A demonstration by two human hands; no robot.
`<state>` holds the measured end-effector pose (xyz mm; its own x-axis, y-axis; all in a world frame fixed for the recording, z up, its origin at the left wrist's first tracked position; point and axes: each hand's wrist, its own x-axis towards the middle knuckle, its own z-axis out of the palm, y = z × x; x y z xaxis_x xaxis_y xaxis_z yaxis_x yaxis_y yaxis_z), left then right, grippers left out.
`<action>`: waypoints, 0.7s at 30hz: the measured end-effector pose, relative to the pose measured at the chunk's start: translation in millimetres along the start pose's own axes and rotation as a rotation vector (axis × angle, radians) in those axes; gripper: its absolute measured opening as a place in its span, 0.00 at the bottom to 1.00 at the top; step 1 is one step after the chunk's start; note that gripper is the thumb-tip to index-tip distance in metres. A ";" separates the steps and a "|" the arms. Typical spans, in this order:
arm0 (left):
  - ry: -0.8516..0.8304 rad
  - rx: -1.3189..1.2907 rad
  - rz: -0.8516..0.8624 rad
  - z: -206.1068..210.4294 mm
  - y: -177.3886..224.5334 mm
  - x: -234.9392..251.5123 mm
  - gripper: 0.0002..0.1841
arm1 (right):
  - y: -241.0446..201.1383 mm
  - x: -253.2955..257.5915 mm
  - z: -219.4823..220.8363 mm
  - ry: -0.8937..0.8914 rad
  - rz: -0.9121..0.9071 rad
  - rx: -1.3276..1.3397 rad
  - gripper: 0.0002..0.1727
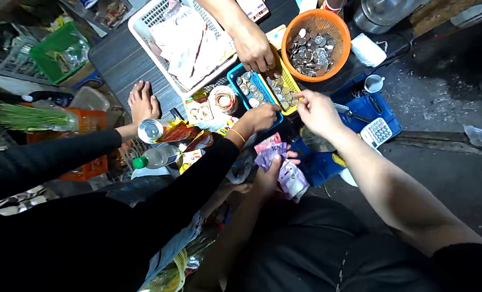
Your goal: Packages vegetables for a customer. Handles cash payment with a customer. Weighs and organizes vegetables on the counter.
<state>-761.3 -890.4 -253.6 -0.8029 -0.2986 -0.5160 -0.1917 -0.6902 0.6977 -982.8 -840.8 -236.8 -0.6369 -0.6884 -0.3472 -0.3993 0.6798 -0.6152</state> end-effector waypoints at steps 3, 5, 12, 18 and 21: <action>0.025 0.338 0.027 -2.0 7.5 -12.7 0.17 | 15.0 44.0 -11.8 0.281 0.044 -0.074 0.19; 0.021 0.451 0.002 -4.9 11.9 -14.6 0.17 | 19.8 71.8 -21.1 0.341 0.075 -0.104 0.18; -0.059 0.417 0.157 -12.5 7.9 8.2 0.17 | 30.8 141.5 -32.9 0.040 0.373 -0.264 0.20; -0.105 0.329 0.103 1.6 8.3 11.4 0.16 | 32.1 124.4 -39.4 0.154 0.385 -0.158 0.21; -0.155 0.276 -0.009 13.4 8.9 8.8 0.20 | 31.7 91.9 -47.5 0.283 0.340 -0.091 0.19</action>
<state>-777.7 -890.4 -245.2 -0.8729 -0.1744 -0.4557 -0.3283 -0.4811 0.8129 -1085.2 -870.5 -254.6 -0.8921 -0.3342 -0.3042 -0.1841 0.8835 -0.4308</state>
